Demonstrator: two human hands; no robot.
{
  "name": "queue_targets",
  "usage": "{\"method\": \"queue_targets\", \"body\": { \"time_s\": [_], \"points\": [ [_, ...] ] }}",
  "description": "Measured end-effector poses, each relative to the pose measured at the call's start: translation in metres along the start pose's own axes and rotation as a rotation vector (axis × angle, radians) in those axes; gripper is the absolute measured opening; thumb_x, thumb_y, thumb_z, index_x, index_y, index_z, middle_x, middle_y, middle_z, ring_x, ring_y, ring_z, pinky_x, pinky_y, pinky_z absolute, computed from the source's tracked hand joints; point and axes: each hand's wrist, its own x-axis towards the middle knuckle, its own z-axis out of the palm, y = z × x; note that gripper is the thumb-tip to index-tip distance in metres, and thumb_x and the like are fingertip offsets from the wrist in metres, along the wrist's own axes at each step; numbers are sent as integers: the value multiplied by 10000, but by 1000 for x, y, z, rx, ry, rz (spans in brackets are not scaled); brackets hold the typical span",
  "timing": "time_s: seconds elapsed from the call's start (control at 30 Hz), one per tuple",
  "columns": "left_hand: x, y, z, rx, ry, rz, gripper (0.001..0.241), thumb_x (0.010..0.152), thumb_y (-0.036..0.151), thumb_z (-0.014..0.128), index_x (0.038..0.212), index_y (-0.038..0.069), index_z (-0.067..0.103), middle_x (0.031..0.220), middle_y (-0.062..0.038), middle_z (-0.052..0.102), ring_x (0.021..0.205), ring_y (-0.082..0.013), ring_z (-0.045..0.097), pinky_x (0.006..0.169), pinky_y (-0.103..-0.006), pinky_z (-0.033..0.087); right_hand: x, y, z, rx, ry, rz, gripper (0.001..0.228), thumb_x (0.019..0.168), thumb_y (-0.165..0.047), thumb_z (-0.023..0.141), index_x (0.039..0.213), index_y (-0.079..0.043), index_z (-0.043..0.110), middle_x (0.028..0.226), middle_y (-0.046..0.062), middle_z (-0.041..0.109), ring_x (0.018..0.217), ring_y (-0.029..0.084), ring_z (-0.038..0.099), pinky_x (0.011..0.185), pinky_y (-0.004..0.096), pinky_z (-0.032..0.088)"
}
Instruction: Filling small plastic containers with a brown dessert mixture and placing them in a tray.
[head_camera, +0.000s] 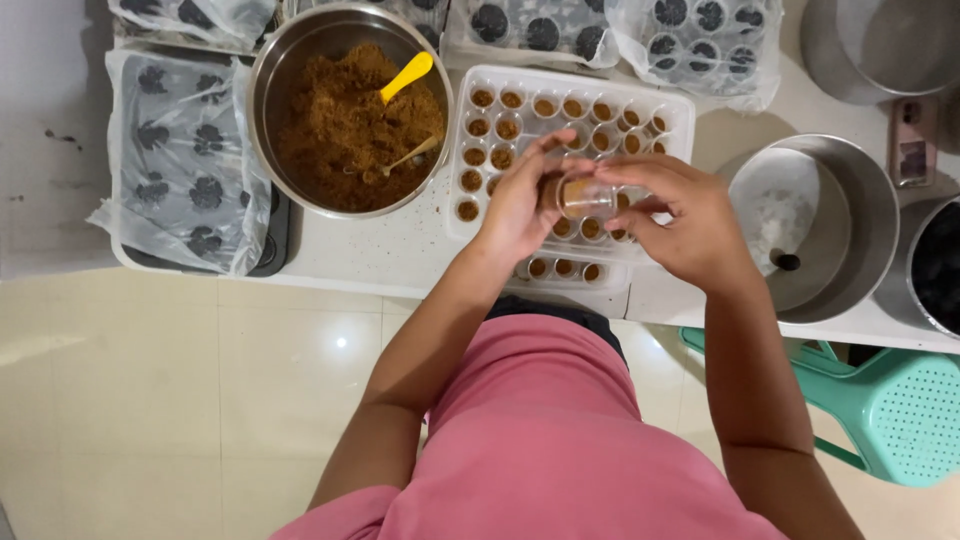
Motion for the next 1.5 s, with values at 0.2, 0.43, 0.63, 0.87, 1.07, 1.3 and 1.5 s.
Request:
{"method": "queue_targets", "body": {
  "time_s": [0.2,0.43,0.63,0.87,1.07,1.3,1.5],
  "points": [
    [4,11,36,-232,120,-133,371,1140,238,275,1446,59,385,1420,-239,592,1172,-331,675,981,-428,594,4,-4,9,-221,18,6,516,810,45,798,1287,-126,704,1325,90,693,1108,213,715,794,331,626],
    [-6,18,34,-301,-8,-82,434,1067,79,377,1501,85,380,1557,-220,499,1411,-321,573,1101,-443,562,-3,1,10,-172,24,-11,521,815,91,752,1295,-107,708,1342,106,686,1161,220,706,840,314,647],
    [-4,-3,29,-308,-165,159,430,1121,181,486,1544,109,452,1548,-156,535,1407,-395,559,1147,-559,533,-7,1,24,-57,30,-77,485,830,104,761,1272,-88,704,1316,138,677,1085,206,740,864,305,660],
    [-12,30,42,-255,-238,-114,580,1143,508,381,1473,53,529,1482,-186,590,1301,-321,627,1044,-496,543,-9,4,25,-202,68,-126,475,827,99,755,1260,-92,725,1302,137,692,1138,234,727,860,315,655],
    [-10,34,59,-95,-128,-88,624,1132,503,252,1437,55,560,1473,-190,595,1319,-307,612,1064,-470,536,-9,0,27,-262,103,-167,476,796,74,788,1238,-94,736,1249,129,720,1107,253,737,870,331,634],
    [-8,34,71,-15,-128,107,578,1185,437,186,1427,52,543,1459,-202,626,1354,-349,608,1147,-490,509,-10,15,36,-27,160,-128,482,816,158,737,1247,-58,719,1254,147,696,1086,232,738,851,323,651],
    [-2,32,60,437,-180,300,655,1208,590,203,1441,68,524,1412,-199,647,1387,-351,605,1268,-537,452,-12,39,32,336,105,-32,511,851,224,684,1299,-24,683,1292,146,642,1120,234,706,841,328,671]
  ]
}}
